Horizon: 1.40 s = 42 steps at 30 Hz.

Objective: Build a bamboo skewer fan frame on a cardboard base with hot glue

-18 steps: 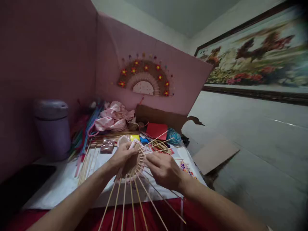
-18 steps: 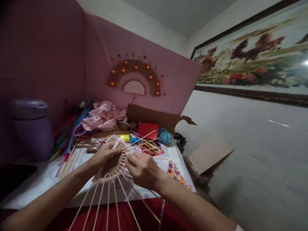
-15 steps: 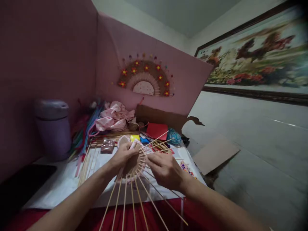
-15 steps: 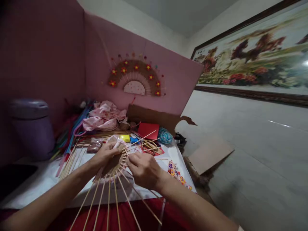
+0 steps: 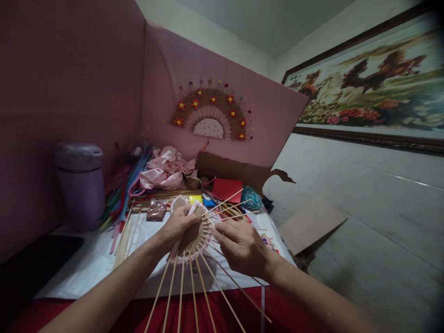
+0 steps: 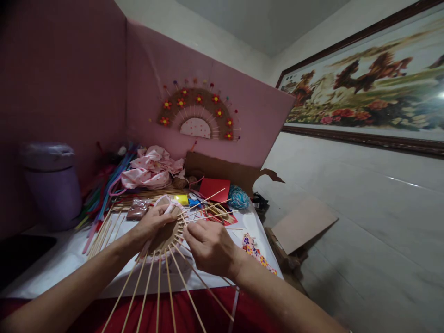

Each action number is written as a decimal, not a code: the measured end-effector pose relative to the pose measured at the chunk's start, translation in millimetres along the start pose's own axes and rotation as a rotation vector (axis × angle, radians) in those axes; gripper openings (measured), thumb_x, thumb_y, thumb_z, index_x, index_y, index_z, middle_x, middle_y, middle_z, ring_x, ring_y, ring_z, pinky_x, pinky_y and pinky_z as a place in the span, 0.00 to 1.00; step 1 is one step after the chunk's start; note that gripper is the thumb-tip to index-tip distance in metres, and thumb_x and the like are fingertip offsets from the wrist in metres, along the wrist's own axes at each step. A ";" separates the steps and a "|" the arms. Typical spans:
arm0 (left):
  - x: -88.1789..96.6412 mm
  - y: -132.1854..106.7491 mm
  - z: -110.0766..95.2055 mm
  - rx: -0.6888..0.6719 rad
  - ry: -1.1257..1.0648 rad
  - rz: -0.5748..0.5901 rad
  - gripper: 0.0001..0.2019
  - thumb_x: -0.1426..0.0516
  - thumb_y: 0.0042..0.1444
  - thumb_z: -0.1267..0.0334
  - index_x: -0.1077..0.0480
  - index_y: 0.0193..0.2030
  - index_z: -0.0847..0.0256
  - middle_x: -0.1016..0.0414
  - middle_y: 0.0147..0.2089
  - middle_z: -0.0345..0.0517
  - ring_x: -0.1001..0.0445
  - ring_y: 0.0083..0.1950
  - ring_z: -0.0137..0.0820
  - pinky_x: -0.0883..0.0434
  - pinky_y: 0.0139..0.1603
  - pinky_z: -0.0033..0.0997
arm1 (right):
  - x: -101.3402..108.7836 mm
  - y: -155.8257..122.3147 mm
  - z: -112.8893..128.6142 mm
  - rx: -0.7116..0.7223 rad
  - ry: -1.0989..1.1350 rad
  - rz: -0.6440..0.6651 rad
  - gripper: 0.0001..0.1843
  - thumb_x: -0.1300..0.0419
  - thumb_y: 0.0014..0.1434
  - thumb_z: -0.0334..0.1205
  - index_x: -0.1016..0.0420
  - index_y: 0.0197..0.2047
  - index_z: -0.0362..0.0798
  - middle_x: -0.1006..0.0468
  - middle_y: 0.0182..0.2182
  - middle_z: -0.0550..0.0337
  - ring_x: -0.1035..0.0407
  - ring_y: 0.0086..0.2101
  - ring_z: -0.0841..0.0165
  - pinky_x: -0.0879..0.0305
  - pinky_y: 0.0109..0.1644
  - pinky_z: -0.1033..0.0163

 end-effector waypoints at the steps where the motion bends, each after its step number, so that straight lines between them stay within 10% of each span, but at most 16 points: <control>1: -0.4 -0.2 -0.5 0.001 -0.001 0.000 0.05 0.43 0.46 0.67 0.33 0.31 0.64 0.30 0.25 0.39 0.33 0.23 0.24 0.38 0.23 0.22 | -2.0 0.7 0.3 0.001 0.001 0.010 0.11 0.50 0.55 0.24 0.27 0.36 0.38 0.25 0.30 0.51 0.36 0.29 0.66 0.42 0.30 0.61; 29: -2.7 -1.9 -5.8 -0.009 -0.012 -0.004 0.05 0.43 0.44 0.68 0.32 0.30 0.64 0.29 0.25 0.39 0.32 0.23 0.25 0.38 0.25 0.23 | 14.8 1.5 5.3 0.037 0.023 -0.124 0.11 0.47 0.54 0.27 0.27 0.39 0.41 0.22 0.33 0.52 0.30 0.33 0.66 0.37 0.32 0.61; 42: -3.2 -2.7 -4.4 0.009 -0.008 0.000 0.07 0.42 0.45 0.65 0.31 0.32 0.64 0.29 0.26 0.40 0.32 0.24 0.26 0.39 0.25 0.23 | 8.0 -4.8 -52.1 -0.666 0.710 -0.211 0.08 0.43 0.53 0.29 0.22 0.33 0.45 0.22 0.30 0.55 0.29 0.31 0.69 0.34 0.31 0.65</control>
Point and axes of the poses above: each hand's wrist, its own y-axis towards the middle knuckle, its own x-axis out of the back of the hand, z = x × y, the point moved 7 cm from there along y, towards the middle knuckle
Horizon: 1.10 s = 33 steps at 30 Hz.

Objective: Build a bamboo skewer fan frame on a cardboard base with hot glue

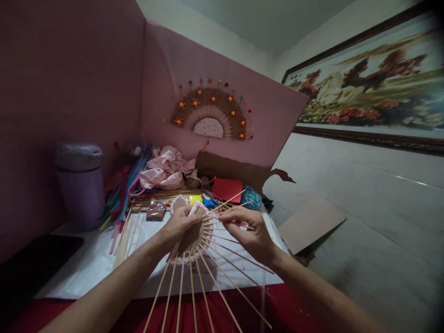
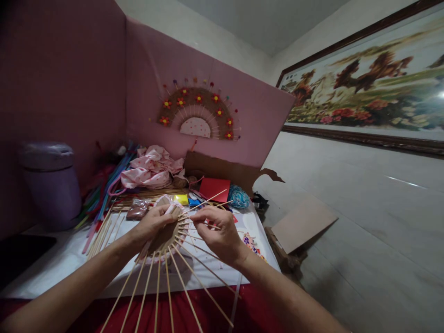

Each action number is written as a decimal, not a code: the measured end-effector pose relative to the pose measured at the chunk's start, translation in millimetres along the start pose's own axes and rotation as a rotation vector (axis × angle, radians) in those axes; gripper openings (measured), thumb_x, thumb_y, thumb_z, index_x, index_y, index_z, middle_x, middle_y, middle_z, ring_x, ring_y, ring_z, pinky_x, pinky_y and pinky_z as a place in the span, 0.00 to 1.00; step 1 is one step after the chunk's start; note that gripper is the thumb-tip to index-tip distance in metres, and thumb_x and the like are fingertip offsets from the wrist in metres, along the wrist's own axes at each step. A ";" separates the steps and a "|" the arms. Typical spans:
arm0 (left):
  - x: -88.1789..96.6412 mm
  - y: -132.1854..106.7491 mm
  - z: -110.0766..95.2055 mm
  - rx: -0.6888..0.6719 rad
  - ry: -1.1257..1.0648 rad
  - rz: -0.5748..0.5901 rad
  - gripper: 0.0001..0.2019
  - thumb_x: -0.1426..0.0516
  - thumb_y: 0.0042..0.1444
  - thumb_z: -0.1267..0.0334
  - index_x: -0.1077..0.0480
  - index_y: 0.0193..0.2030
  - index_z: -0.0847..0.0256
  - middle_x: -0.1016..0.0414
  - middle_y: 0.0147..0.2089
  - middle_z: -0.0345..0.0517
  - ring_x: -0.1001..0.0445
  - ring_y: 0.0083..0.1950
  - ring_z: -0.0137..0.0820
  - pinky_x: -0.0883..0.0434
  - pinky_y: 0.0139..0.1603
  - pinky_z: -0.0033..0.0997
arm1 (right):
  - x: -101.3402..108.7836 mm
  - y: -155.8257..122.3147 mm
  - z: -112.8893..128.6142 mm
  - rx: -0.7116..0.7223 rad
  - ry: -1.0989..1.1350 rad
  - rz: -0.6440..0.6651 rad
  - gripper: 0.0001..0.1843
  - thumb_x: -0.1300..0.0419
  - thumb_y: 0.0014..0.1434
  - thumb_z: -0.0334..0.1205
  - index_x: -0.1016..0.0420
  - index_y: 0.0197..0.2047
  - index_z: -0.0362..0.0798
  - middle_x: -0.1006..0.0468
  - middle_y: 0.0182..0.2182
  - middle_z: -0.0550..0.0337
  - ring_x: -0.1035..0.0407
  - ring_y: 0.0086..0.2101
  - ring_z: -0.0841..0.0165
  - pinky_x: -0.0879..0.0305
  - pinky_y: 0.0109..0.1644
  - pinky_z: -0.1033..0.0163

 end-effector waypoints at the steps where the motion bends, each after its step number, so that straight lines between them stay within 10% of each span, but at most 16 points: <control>1: 0.1 0.2 0.2 -0.003 0.001 0.003 0.07 0.42 0.45 0.65 0.31 0.32 0.65 0.28 0.26 0.40 0.32 0.24 0.26 0.39 0.25 0.23 | 0.6 0.4 -3.1 -0.047 0.034 -0.004 0.07 0.42 0.52 0.29 0.22 0.31 0.45 0.22 0.29 0.56 0.29 0.31 0.69 0.33 0.31 0.65; 33: 0.5 3.8 0.8 -0.026 0.039 -0.005 0.07 0.40 0.43 0.64 0.29 0.30 0.65 0.30 0.24 0.39 0.35 0.23 0.26 0.42 0.23 0.23 | -7.1 9.3 -31.4 -0.246 0.201 -0.015 0.06 0.41 0.48 0.31 0.22 0.27 0.45 0.23 0.28 0.56 0.32 0.26 0.72 0.37 0.26 0.68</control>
Point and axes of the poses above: each hand's wrist, its own y-axis towards the middle knuckle, its own x-axis out of the back of the hand, z = x × y, the point moved 7 cm from there along y, towards the middle knuckle
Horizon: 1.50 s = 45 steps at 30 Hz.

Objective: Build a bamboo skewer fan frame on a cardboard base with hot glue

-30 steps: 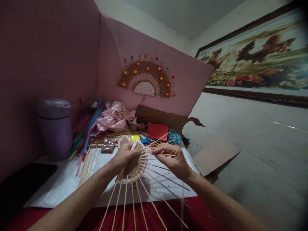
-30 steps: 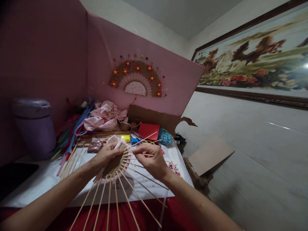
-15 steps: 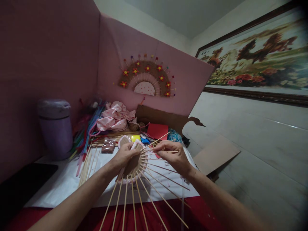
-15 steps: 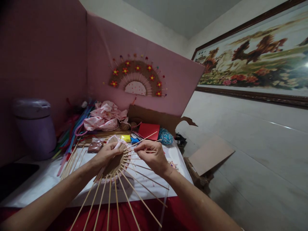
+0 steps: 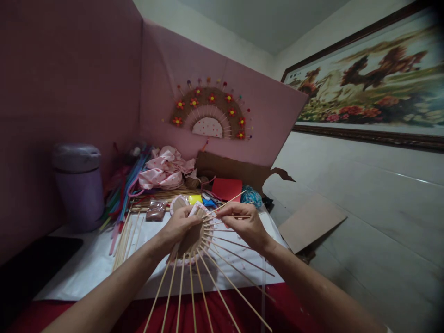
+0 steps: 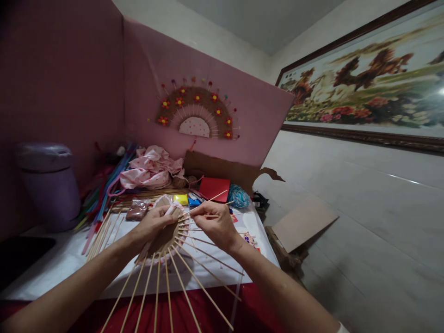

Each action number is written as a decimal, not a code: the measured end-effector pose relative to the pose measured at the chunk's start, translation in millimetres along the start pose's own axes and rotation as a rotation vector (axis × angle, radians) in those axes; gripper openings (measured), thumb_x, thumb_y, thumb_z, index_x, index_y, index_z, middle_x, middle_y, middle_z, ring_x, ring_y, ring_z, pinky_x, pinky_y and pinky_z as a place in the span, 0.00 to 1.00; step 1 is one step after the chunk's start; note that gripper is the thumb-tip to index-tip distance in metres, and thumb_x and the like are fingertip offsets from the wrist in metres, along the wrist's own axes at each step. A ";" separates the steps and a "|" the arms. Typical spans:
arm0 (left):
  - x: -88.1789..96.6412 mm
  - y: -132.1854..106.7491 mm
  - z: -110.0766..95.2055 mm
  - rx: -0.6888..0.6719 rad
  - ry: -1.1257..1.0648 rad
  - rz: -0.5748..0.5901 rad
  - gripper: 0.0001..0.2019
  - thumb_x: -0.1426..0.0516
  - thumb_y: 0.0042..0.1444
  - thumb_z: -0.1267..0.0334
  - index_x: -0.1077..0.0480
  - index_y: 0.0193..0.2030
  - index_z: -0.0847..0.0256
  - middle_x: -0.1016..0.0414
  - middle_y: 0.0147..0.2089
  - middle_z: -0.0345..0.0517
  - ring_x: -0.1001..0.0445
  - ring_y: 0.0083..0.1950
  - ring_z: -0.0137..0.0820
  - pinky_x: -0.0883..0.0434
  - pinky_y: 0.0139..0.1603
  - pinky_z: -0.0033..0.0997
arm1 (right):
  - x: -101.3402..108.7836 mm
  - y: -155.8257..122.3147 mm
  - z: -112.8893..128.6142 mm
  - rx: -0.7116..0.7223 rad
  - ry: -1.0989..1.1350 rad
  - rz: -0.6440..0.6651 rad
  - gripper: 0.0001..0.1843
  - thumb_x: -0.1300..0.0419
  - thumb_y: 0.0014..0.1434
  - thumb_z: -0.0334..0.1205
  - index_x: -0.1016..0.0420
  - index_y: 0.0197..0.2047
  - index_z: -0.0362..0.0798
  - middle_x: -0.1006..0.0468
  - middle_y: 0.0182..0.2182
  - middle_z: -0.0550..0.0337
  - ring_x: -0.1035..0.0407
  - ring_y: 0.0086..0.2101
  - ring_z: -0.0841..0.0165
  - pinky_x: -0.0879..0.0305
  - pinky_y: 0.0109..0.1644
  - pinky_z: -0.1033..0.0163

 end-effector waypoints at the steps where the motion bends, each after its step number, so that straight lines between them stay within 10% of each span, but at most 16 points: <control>1: -0.5 -0.1 0.0 0.000 -0.002 0.008 0.08 0.41 0.43 0.64 0.29 0.30 0.65 0.30 0.24 0.39 0.34 0.23 0.26 0.42 0.24 0.23 | -0.2 0.6 -1.5 -0.006 -0.001 -0.002 0.06 0.41 0.48 0.32 0.22 0.27 0.45 0.22 0.28 0.56 0.32 0.26 0.72 0.37 0.26 0.68; 28: -3.7 -1.3 4.0 0.060 -0.004 0.010 0.09 0.42 0.44 0.64 0.31 0.33 0.65 0.28 0.26 0.42 0.31 0.24 0.27 0.38 0.25 0.24 | 20.5 8.1 -8.2 -0.039 0.080 0.132 0.05 0.36 0.46 0.29 0.20 0.29 0.46 0.22 0.29 0.57 0.29 0.31 0.72 0.33 0.33 0.67; 45: 3.6 -1.7 5.3 0.078 -0.011 -0.049 0.07 0.43 0.43 0.66 0.31 0.31 0.64 0.27 0.24 0.42 0.30 0.23 0.27 0.38 0.23 0.23 | 48.7 7.9 0.0 -0.064 0.044 -0.102 0.05 0.34 0.46 0.38 0.21 0.29 0.47 0.21 0.27 0.59 0.27 0.30 0.69 0.32 0.36 0.64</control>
Point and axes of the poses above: each hand's wrist, its own y-axis towards the middle knuckle, its own x-axis out of the back of the hand, z = x × y, the point moved 7 cm from there along y, towards the middle knuckle
